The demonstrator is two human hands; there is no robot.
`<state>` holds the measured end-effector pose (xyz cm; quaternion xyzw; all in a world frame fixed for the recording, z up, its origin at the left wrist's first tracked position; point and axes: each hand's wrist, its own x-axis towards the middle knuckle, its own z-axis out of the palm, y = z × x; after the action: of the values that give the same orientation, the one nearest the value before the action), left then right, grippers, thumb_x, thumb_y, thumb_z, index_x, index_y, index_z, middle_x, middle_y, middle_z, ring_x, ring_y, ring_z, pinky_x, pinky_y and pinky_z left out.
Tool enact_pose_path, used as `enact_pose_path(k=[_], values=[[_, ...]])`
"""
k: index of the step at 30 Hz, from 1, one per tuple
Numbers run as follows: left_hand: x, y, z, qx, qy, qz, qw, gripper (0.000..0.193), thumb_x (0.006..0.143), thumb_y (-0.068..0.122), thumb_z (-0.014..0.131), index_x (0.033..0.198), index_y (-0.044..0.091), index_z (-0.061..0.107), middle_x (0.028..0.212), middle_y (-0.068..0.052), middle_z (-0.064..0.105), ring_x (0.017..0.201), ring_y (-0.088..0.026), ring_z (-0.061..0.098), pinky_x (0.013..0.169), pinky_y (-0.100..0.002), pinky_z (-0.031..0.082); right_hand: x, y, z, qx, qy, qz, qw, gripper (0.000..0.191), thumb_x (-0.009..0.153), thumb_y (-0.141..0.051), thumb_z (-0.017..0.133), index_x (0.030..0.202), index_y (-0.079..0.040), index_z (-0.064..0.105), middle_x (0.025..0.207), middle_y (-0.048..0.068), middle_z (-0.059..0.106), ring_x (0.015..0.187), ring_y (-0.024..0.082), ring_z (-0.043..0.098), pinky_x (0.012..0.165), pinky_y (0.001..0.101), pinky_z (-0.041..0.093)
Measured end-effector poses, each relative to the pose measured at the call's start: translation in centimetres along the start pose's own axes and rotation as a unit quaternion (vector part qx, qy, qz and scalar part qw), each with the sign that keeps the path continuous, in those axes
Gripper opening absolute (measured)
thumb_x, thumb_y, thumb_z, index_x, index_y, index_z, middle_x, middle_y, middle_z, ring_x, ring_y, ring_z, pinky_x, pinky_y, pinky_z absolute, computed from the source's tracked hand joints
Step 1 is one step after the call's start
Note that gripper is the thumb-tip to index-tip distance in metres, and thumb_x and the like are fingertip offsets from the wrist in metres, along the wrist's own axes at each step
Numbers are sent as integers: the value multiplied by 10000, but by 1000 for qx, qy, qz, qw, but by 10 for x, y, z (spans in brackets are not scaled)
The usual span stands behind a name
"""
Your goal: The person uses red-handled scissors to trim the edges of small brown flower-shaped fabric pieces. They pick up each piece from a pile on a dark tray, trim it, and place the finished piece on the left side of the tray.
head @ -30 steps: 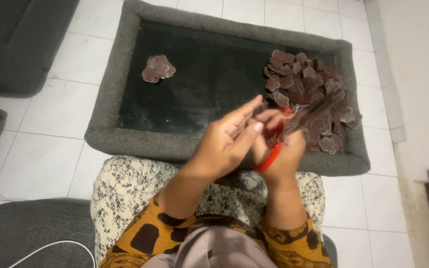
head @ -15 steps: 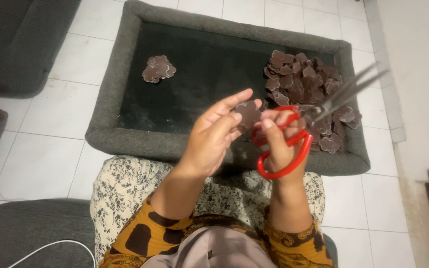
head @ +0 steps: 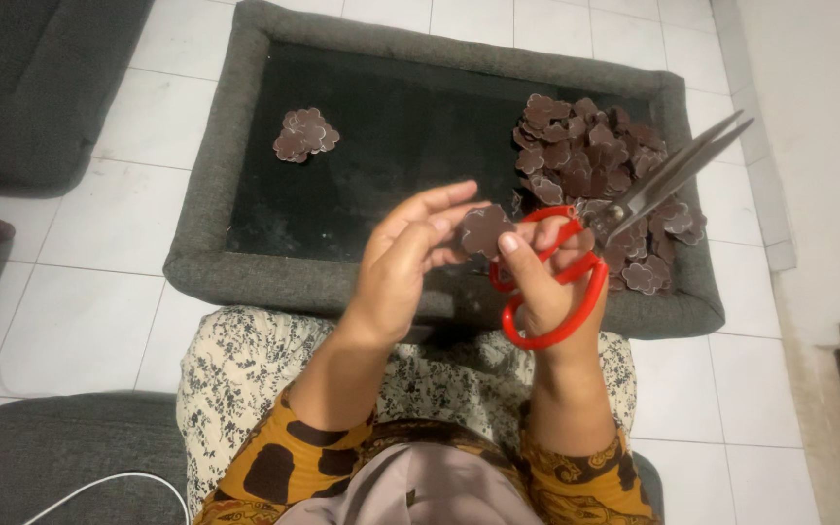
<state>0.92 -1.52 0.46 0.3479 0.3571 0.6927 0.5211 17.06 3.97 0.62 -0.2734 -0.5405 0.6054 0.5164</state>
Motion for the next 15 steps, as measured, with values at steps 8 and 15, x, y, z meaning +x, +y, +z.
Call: enact_pose_path(k=[8, 15], values=[[-2, -4, -5, 64, 17, -19, 998, 389, 1019, 194, 418, 1215, 20, 706, 1048, -52, 747, 907, -103, 624, 713, -247, 467, -1, -1, -1, -27, -6, -7, 1000, 221, 936, -30, 727, 955, -110, 523, 940, 86, 682, 875, 163, 666, 837, 315, 535], [0, -13, -3, 60, 5, 19, 998, 245, 1015, 117, 557, 1166, 7, 715, 1032, -53, 744, 860, -91, 640, 715, -237, 508, -2, 3, -3, -32, -4, -3, 999, 226, 931, -5, 731, 973, -100, 531, 966, 86, 679, 868, 131, 626, 788, 275, 491]])
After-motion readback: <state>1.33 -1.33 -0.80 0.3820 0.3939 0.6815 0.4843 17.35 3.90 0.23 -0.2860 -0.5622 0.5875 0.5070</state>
